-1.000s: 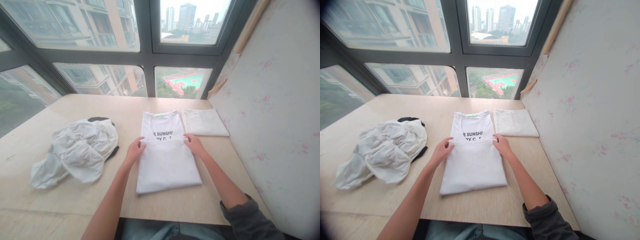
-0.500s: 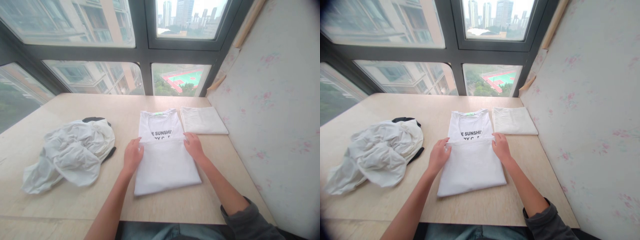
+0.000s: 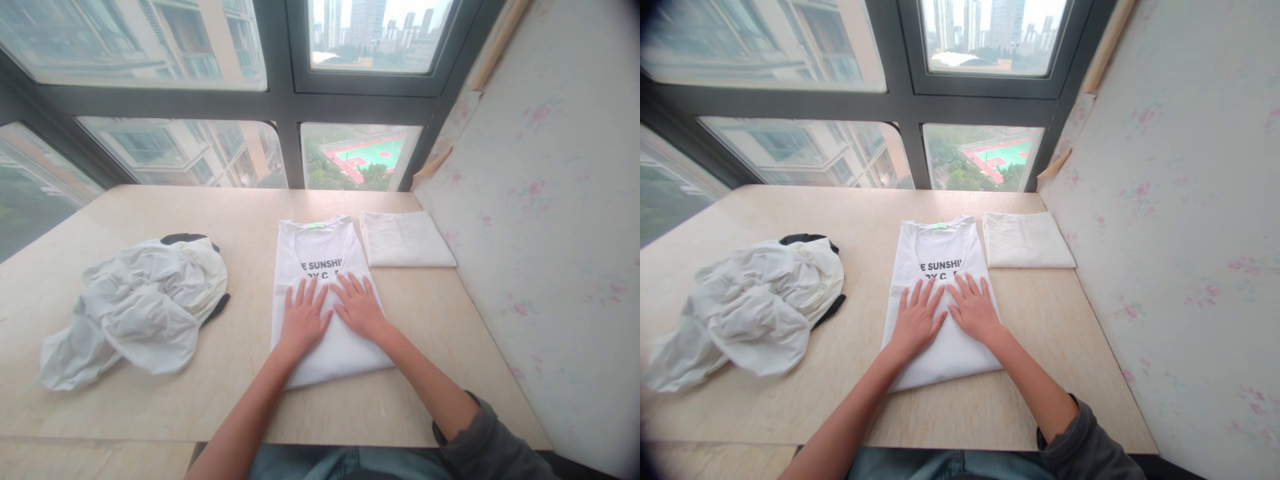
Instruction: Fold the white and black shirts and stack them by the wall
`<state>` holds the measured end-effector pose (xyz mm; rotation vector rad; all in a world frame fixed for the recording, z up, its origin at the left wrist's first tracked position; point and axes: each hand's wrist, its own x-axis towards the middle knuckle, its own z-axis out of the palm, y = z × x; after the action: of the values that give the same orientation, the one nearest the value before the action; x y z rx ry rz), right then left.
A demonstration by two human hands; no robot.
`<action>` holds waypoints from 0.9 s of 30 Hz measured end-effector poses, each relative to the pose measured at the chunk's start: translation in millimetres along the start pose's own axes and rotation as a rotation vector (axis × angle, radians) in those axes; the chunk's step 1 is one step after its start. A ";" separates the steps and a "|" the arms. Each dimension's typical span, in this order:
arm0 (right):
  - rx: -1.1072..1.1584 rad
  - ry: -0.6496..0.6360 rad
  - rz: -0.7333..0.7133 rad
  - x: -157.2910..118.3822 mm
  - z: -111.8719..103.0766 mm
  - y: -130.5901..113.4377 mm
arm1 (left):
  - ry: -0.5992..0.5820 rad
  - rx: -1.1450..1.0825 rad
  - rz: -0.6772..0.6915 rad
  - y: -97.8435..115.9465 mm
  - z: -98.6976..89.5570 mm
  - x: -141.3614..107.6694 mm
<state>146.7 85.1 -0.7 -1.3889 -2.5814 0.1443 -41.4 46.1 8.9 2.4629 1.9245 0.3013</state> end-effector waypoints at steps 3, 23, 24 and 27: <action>-0.005 0.001 -0.004 -2.7 -0.8 -1.2 | 0.001 -0.002 -0.005 1.1 -1.2 -3.3; 0.027 0.004 -0.064 -102.9 -11.6 -50.8 | 0.017 0.087 0.051 27.1 -19.6 -115.2; 0.033 0.003 -0.057 -102.7 -11.5 -49.9 | 0.018 0.086 0.048 26.9 -19.8 -115.4; 0.074 -0.005 -0.040 -93.9 -17.0 -46.4 | 0.007 0.078 0.046 26.2 -26.0 -107.8</action>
<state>163.1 -19.0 11.6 -1.3130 -2.5783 0.2347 -45.0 -67.2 21.4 2.5607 1.9208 0.2399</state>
